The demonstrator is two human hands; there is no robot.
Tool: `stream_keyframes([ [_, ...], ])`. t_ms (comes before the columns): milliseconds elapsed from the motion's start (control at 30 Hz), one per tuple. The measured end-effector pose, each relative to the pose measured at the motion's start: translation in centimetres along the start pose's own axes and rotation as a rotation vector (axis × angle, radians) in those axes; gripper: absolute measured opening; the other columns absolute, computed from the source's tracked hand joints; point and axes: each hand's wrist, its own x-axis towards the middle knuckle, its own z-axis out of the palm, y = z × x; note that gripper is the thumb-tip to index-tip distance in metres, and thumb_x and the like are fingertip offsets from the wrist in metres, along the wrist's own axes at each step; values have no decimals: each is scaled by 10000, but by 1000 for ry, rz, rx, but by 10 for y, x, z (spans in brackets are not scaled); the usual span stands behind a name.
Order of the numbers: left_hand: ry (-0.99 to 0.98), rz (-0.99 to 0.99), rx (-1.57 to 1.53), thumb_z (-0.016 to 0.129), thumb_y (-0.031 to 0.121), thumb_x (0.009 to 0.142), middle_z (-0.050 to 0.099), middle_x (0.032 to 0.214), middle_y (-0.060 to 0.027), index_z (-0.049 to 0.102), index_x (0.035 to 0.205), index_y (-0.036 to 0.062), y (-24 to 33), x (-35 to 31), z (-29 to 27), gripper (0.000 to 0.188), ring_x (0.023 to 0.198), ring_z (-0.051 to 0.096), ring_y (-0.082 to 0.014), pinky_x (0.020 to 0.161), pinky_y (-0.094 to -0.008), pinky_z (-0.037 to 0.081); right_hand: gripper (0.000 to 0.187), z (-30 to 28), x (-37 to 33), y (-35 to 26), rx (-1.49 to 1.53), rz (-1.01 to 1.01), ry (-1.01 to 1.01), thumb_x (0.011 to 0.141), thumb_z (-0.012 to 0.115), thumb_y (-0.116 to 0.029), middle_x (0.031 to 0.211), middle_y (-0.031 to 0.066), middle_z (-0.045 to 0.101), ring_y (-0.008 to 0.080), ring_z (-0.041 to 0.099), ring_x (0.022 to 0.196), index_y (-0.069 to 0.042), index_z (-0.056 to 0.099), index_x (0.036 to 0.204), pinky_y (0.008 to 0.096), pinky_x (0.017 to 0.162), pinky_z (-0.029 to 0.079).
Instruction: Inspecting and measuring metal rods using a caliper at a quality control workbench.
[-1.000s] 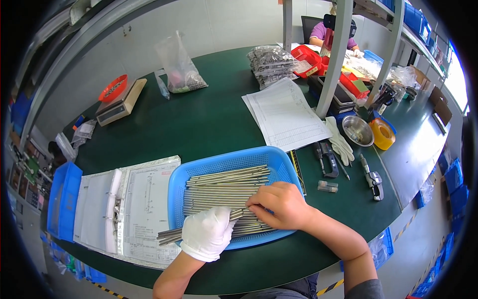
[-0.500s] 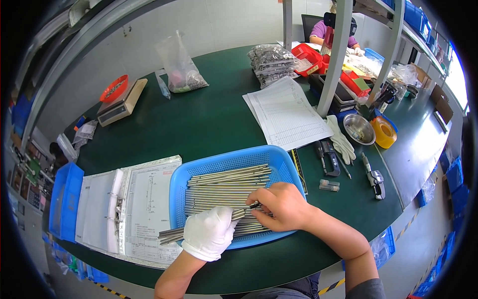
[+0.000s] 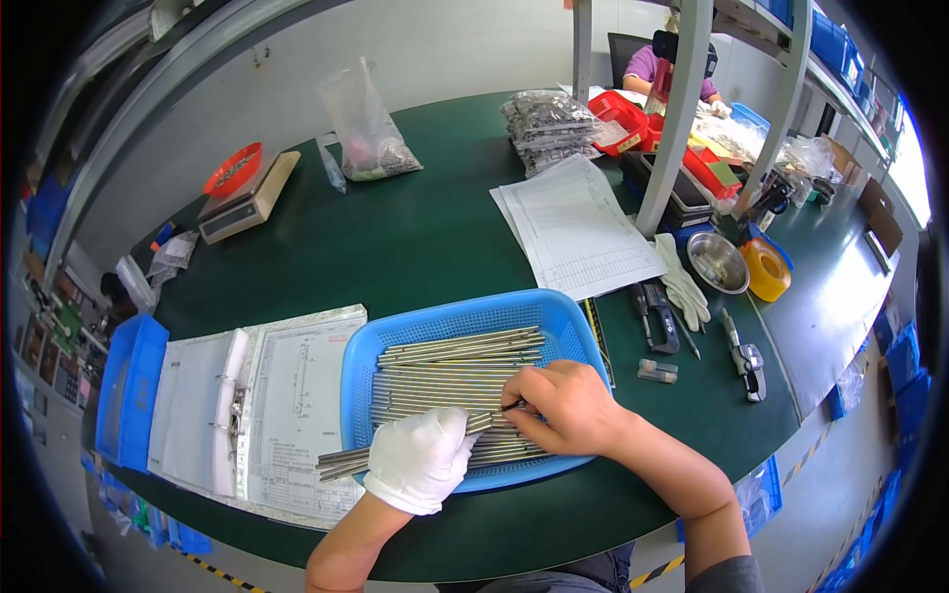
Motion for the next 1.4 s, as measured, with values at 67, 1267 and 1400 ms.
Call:
stream_keyframes([
  [67, 27, 6, -6, 695, 213, 726, 575, 627, -65, 528, 727, 98, -1, -1, 1, 203, 536, 603, -273, 470, -391, 472, 129, 2, 1, 3, -28, -43, 7, 821, 654, -187, 716, 74, 590, 294, 579, 601, -78, 585, 830, 391, 565, 459],
  [1267, 13, -72, -36, 707, 283, 765, 561, 531, -113, 511, 655, 85, -5, -1, -4, 300, 472, 573, -304, 443, -394, 443, 193, -3, 4, 1, 79, 3, 47, 818, 670, -218, 664, 65, 594, 280, 578, 591, -75, 591, 718, 392, 558, 443],
  [1400, 30, -60, -62, 708, 278, 764, 566, 544, -108, 513, 660, 85, -4, -1, -4, 294, 479, 575, -302, 448, -392, 444, 202, -1, 0, 7, -9, -11, -35, 813, 679, -224, 637, 63, 585, 273, 573, 571, -71, 601, 708, 391, 555, 440],
])
